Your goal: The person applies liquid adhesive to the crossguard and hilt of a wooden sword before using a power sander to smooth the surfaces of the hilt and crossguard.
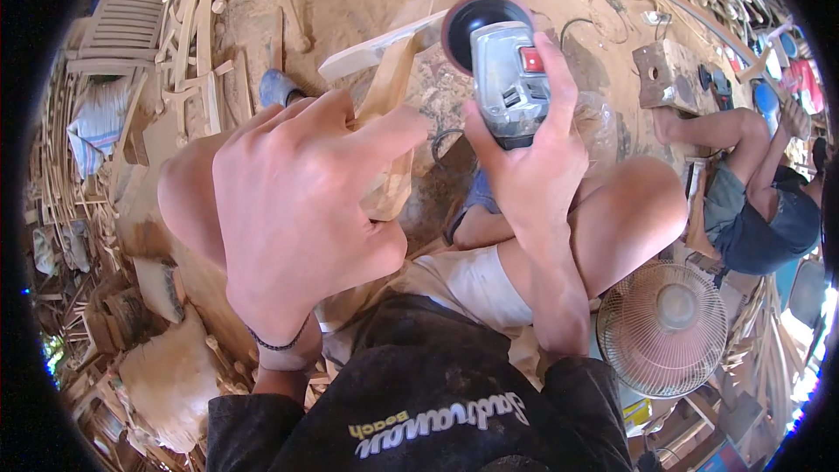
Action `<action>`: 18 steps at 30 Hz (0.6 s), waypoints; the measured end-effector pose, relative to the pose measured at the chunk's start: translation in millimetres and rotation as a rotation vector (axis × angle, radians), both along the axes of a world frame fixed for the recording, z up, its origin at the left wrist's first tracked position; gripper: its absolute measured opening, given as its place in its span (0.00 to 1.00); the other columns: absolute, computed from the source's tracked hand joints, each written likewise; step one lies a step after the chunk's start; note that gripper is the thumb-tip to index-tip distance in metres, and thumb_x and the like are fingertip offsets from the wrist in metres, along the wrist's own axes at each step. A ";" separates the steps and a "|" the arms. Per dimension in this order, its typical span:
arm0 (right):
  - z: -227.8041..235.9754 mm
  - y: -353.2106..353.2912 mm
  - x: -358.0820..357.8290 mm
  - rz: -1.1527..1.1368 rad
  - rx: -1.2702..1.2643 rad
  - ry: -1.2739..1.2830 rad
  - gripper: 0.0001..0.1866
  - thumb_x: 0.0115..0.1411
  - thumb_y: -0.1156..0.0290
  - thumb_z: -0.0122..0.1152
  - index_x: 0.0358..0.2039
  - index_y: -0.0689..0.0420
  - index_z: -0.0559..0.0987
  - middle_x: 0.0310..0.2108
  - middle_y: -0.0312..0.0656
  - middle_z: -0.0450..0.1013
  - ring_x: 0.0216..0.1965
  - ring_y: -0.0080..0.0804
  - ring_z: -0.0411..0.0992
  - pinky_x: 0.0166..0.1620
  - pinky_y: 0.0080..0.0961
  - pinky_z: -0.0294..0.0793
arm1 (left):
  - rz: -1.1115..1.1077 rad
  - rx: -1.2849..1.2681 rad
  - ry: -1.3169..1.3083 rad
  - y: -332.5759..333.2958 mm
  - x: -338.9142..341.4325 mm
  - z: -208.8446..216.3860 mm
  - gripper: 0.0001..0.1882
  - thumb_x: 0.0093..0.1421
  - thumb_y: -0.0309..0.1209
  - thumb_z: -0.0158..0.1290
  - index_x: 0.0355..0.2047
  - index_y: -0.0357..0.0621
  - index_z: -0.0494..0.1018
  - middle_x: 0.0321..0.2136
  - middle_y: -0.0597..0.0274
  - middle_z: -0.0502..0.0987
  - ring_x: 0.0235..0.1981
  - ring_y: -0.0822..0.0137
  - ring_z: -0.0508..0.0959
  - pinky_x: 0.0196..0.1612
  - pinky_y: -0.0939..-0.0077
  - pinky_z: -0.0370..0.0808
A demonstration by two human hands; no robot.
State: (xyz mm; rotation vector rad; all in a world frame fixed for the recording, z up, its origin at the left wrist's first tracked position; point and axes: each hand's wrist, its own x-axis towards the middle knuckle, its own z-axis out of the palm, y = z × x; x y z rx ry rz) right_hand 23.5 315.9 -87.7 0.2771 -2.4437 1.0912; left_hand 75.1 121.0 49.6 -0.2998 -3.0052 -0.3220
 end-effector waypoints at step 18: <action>8.6 11.4 0.7 -0.132 -0.108 -0.028 0.50 0.55 0.65 0.81 0.72 0.61 0.60 0.66 0.56 0.63 0.67 0.51 0.64 0.69 0.44 0.63 | 0.344 1.175 -0.201 -33.4 48.6 -78.7 0.31 0.48 0.21 0.68 0.52 0.43 0.69 0.29 0.70 0.75 0.27 0.79 0.71 0.31 0.81 0.68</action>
